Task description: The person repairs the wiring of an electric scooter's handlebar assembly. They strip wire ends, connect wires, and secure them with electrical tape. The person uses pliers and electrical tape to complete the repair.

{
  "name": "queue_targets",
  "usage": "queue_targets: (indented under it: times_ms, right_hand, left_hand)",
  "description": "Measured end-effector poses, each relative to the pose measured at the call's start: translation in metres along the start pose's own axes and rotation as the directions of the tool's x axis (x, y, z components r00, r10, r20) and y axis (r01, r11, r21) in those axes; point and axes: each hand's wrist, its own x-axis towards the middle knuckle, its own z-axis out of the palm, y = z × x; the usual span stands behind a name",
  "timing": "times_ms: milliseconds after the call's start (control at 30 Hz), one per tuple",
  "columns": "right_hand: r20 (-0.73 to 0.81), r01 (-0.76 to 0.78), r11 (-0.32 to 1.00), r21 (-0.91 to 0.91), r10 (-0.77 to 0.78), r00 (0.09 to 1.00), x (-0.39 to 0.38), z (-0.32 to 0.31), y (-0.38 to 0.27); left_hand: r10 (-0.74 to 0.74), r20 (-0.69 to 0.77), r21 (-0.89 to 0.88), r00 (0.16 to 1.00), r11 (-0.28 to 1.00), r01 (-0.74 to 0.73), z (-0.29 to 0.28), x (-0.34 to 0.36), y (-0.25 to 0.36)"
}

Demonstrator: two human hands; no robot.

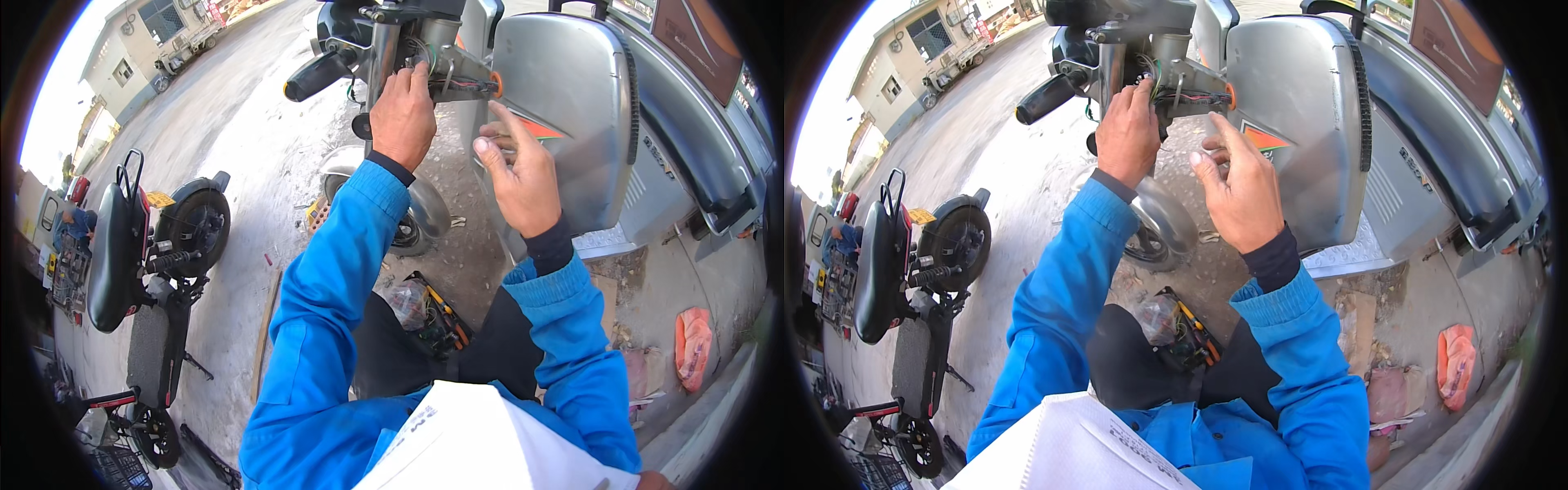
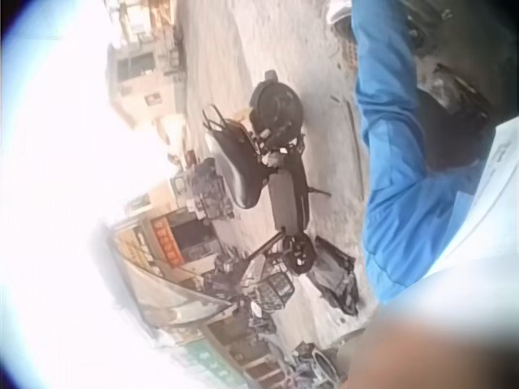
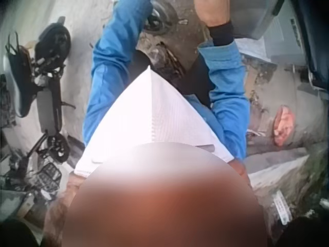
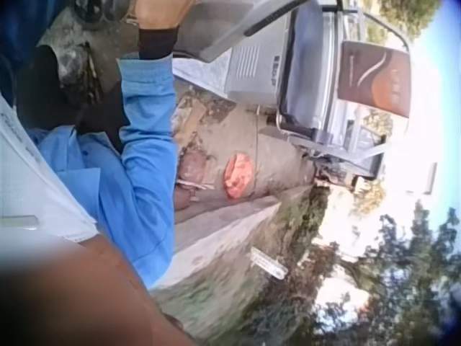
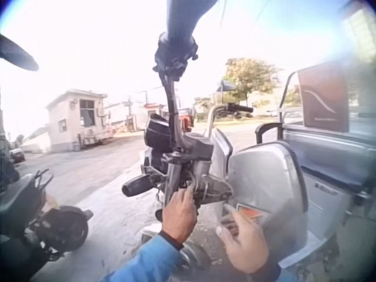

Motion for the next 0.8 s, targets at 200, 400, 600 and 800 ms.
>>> queue_targets:
  times_ms: [200, 400, 600, 800]
  right_hand:
    - [-0.031, -0.071, 0.954, 0.292, 0.084, 0.996, 0.06, 0.06, 0.015]
    - [-0.025, -0.117, 0.915, 0.385, 0.137, 0.99, 0.11, 0.088, 0.021]
    - [-0.01, -0.123, 0.903, 0.412, 0.139, 0.99, 0.127, 0.081, 0.039]
    - [-0.003, -0.134, 0.91, 0.393, 0.147, 0.989, 0.151, 0.079, 0.055]
  left_hand:
    - [-0.046, -0.012, -0.379, 0.999, 0.925, 0.039, -0.008, -0.002, -0.017]
    - [0.021, -0.042, -0.544, 0.999, 0.838, -0.04, -0.014, 0.0, -0.019]
    - [0.104, 0.038, -0.565, 0.994, 0.822, -0.065, -0.031, -0.007, -0.034]
    - [-0.037, 0.168, -0.787, 0.985, 0.597, 0.156, -0.071, -0.069, -0.067]
